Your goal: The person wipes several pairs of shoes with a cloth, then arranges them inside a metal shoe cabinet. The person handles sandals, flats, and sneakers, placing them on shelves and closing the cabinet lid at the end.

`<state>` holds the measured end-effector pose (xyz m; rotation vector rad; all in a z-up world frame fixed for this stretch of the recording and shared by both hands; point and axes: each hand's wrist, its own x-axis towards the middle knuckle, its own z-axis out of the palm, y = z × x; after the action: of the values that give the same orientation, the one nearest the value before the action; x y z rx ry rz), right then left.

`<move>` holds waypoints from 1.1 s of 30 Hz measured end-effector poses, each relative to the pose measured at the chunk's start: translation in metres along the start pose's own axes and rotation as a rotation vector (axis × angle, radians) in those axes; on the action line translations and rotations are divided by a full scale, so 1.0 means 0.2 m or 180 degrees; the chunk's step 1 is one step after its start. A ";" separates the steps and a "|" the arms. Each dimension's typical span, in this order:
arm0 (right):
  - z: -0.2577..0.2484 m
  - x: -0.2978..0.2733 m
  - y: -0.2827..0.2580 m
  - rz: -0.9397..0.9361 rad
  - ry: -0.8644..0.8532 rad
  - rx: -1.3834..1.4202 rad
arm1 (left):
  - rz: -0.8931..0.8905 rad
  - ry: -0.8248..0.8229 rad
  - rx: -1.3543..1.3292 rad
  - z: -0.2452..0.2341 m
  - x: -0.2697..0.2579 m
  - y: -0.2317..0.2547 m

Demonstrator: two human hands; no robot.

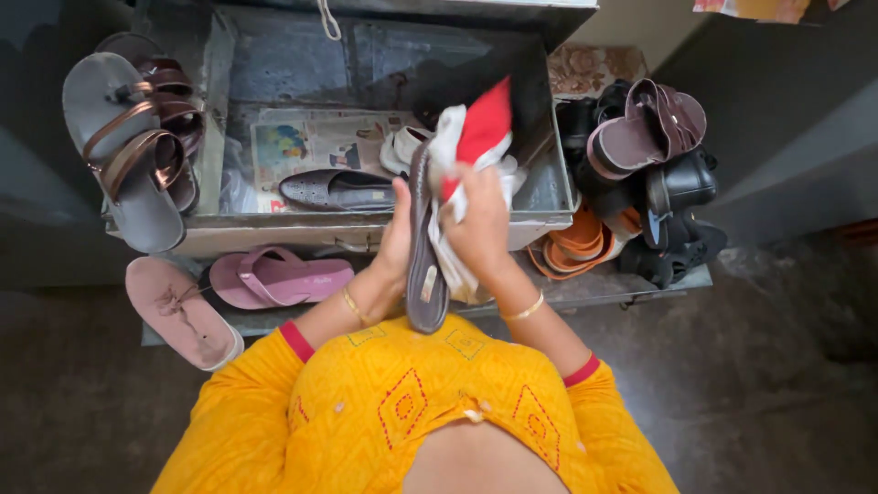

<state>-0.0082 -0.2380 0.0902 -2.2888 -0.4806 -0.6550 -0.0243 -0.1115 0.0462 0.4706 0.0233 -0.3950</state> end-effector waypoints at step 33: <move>0.12 -0.12 0.79 0.0267 -0.0030 -0.1279 | -0.3346 -0.0314 0.8039 -1.33 0.70 0.80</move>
<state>0.0602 -0.3324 -0.0211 -2.6723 -0.2719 -0.7529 0.1841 0.0870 -0.1374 2.9927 -0.4003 -1.3886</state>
